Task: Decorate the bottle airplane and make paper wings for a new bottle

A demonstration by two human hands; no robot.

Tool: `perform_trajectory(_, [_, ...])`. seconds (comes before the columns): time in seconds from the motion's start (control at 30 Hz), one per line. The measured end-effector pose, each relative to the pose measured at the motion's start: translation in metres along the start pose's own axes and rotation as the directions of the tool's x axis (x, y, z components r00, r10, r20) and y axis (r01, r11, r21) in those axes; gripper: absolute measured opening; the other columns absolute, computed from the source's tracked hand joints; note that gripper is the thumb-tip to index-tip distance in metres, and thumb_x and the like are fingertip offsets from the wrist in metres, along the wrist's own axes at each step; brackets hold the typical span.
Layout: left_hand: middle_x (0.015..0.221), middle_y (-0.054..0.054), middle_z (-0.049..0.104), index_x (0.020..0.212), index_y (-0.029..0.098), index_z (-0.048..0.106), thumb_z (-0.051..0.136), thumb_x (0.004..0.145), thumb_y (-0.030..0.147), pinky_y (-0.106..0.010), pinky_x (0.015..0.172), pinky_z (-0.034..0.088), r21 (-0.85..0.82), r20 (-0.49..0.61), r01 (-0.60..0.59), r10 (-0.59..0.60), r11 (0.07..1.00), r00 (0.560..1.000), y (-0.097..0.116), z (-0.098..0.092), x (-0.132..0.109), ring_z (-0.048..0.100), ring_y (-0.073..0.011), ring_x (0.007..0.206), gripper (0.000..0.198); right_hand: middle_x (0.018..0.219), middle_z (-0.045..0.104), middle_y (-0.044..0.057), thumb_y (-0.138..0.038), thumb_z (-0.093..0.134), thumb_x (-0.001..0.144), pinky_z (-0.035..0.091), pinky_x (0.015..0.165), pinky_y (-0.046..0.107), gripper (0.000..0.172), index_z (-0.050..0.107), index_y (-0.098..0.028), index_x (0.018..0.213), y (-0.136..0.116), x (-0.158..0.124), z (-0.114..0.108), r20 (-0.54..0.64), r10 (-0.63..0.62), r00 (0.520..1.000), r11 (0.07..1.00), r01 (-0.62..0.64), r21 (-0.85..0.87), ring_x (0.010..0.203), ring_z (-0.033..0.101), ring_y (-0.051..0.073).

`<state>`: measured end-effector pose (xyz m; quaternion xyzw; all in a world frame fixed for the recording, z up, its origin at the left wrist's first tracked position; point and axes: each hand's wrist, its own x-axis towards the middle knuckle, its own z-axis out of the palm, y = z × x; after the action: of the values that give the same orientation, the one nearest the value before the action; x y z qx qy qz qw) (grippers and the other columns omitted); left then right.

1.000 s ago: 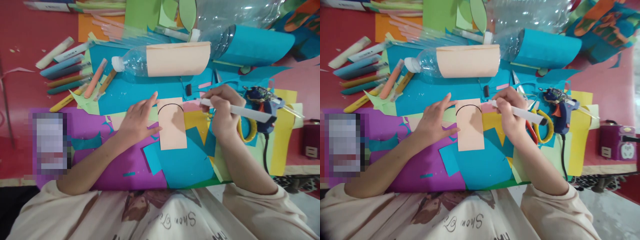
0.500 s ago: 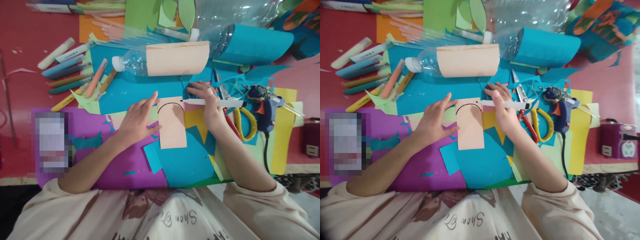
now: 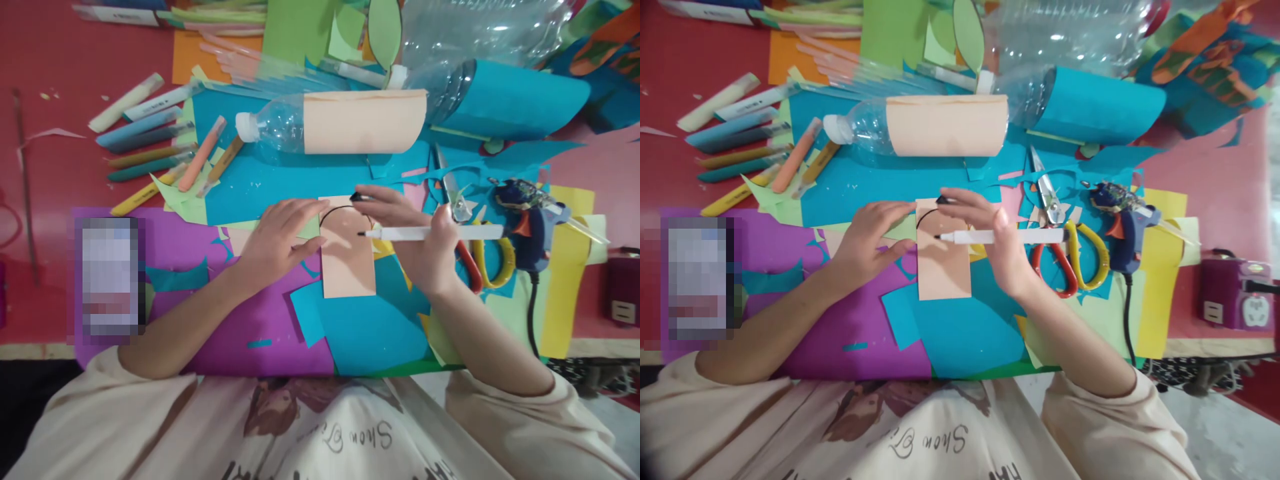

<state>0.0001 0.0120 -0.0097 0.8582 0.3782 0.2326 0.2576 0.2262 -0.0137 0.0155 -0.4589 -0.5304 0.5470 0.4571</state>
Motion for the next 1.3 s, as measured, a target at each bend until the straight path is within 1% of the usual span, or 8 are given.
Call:
perform_trajectory(0.1, [0.12, -0.009, 0.069, 0.132, 0.022, 0.053, 0.046, 0.098, 0.052, -0.036, 0.096, 0.051, -0.098, -0.051, -0.022, 0.017, 0.995, 0.999, 0.004, -0.002, -0.002, 0.065, -0.0225, 0.112, 0.046, 0.134, 0.064, 0.004, -0.077, 0.03, 0.087, 0.045, 0.109, 0.051, 0.068, 0.077, -0.029, 0.095, 0.0, -0.006, 0.013, 0.147, 0.084, 0.986, 0.981, -0.107, 0.16, 0.131, 0.053, 0.03])
perform_trajectory(0.23, [0.098, -0.004, 0.074, 0.11, 0.022, 0.062, 0.051, 0.095, 0.055, -0.028, 0.082, 0.055, -0.212, -0.123, 0.075, -0.103, 0.974, 0.987, 0.008, -0.002, -0.003, 0.071, -0.0167, 0.092, 0.038, 0.14, 0.059, 0.003, -0.08, 0.036, 0.084, 0.041, 0.114, 0.048, 0.068, 0.077, -0.029, 0.105, 0.005, -0.01, 0.02, 0.277, 0.129, 0.952, 0.938, -0.208, 0.276, 0.137, 0.048, 0.029])
perform_trajectory(0.53, [0.096, -0.004, 0.071, 0.099, 0.021, 0.062, 0.058, 0.09, 0.055, -0.026, 0.074, 0.056, -0.281, -0.116, 0.017, -0.051, 0.96, 0.992, 0.007, -0.004, 0.001, 0.069, -0.0139, 0.081, 0.035, 0.136, 0.063, 0.006, -0.081, 0.042, 0.079, 0.049, 0.107, 0.044, 0.067, 0.077, -0.026, 0.096, 0.005, -0.006, 0.024, 0.317, 0.195, 0.928, 0.858, -0.318, 0.403, 0.129, 0.057, 0.029])
perform_trajectory(0.7, [0.088, -0.003, 0.07, 0.096, 0.021, 0.055, 0.051, 0.092, 0.059, -0.022, 0.063, 0.054, -0.381, -0.107, 0.195, -0.252, 0.904, 0.962, 0.009, -0.002, -0.001, 0.071, -0.0145, 0.079, 0.039, 0.123, 0.07, 0.004, -0.075, 0.05, 0.079, 0.051, 0.103, 0.044, 0.053, 0.073, -0.03, 0.09, 0.001, -0.002, 0.016, 0.081, 0.166, 0.983, 0.924, -0.184, 0.334, 0.122, 0.061, 0.026])
perform_trajectory(0.8, [0.094, -0.005, 0.072, 0.1, 0.021, 0.054, 0.055, 0.091, 0.057, -0.024, 0.065, 0.055, -0.447, -0.119, 0.264, -0.349, 0.855, 0.929, 0.009, -0.001, -0.003, 0.072, -0.0158, 0.082, 0.037, 0.08, 0.07, 0.002, -0.067, 0.055, 0.078, 0.056, 0.061, 0.034, 0.041, 0.066, -0.028, 0.079, -0.002, 0.002, 0.006, -0.209, 0.082, 0.975, 0.961, -0.022, 0.275, 0.071, 0.067, 0.019])
perform_trajectory(0.9, [0.096, -0.003, 0.072, 0.098, 0.022, 0.06, 0.058, 0.091, 0.044, -0.027, 0.074, 0.056, -0.374, -0.203, 0.235, -0.327, 0.897, 0.923, 0.01, -0.002, -0.002, 0.07, -0.0144, 0.083, 0.023, 0.049, 0.046, -0.006, -0.051, 0.058, 0.081, 0.031, 0.036, 0.025, 0.026, 0.054, -0.026, 0.071, -0.004, 0.005, 0.0, -0.349, 0.075, 0.934, 0.972, 0.01, 0.235, 0.038, 0.038, 0.011])
perform_trajectory(1.03, [0.08, 0.0, 0.067, 0.097, 0.025, 0.069, 0.057, 0.093, 0.038, -0.028, 0.07, 0.054, -0.298, -0.246, 0.201, -0.278, 0.933, 0.929, 0.011, -0.007, 0.001, 0.063, -0.0133, 0.071, 0.018, 0.047, 0.041, -0.009, -0.039, 0.066, 0.074, 0.027, 0.035, 0.024, 0.018, 0.053, -0.027, 0.073, -0.004, 0.006, 0.005, -0.398, 0.116, 0.91, 0.978, -0.035, 0.206, 0.036, 0.033, 0.009])
perform_trajectory(1.3, [0.085, -0.004, 0.067, 0.088, 0.023, 0.064, 0.049, 0.09, 0.065, -0.027, 0.064, 0.056, -0.432, -0.244, 0.204, -0.332, 0.878, 0.911, 0.012, -0.006, 0.0, 0.064, -0.0148, 0.074, 0.045, 0.061, 0.061, -0.002, -0.046, 0.062, 0.077, 0.048, 0.045, 0.026, 0.023, 0.065, -0.023, 0.079, -0.001, -0.002, 0.013, -0.201, 0.13, 0.971, 0.97, -0.083, 0.227, 0.05, 0.057, 0.013])
